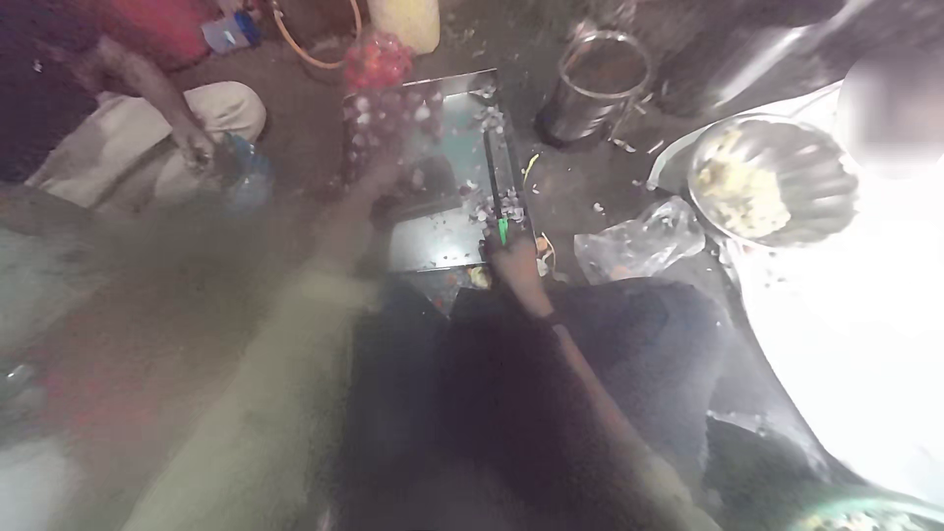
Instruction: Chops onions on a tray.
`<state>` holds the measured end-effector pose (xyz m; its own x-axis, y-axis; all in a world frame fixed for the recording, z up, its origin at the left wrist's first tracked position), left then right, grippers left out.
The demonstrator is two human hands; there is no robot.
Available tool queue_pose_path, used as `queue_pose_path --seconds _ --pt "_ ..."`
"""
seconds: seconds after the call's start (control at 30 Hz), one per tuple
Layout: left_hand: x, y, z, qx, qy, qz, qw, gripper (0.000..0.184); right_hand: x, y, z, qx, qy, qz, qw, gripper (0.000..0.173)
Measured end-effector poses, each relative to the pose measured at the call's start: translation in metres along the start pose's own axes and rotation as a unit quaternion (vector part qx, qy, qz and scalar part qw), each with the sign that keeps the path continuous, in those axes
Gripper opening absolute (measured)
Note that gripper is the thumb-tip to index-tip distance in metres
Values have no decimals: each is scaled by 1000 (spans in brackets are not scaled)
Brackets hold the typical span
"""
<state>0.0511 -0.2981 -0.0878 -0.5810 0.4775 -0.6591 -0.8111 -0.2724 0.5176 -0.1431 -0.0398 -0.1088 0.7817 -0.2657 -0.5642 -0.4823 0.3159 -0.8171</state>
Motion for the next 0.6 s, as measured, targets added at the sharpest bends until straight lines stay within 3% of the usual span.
queue_pose_path --seconds 0.13,0.23,0.43,0.5,0.6 --pt "-14 5 34 33 135 -225 964 47 4 -3 2 -2 -9 6 1000 39" --pt "-16 -1 35 9 156 -254 955 35 6 -5 0 5 -19 33 999 42" --pt "-10 -16 20 26 150 -283 947 52 4 -3 0 5 -17 23 1000 42" --pt "-9 -11 20 79 148 -278 946 55 5 -2 1 3 -15 9 1000 41" --pt "1 8 19 231 131 -310 913 58 4 -4 1 6 -14 10 1000 41"
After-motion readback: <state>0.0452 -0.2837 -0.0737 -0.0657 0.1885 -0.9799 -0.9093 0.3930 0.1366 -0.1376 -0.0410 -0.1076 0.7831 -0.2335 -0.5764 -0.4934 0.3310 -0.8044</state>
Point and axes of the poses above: each hand's wrist, its own z-axis away from the middle knuckle, its own x-axis out of the palm, y = z × x, the point moved 6 cm from there along -z, towards the middle knuckle, and after that the axes turned 10 degrees about -x, right-handed, at the moved point
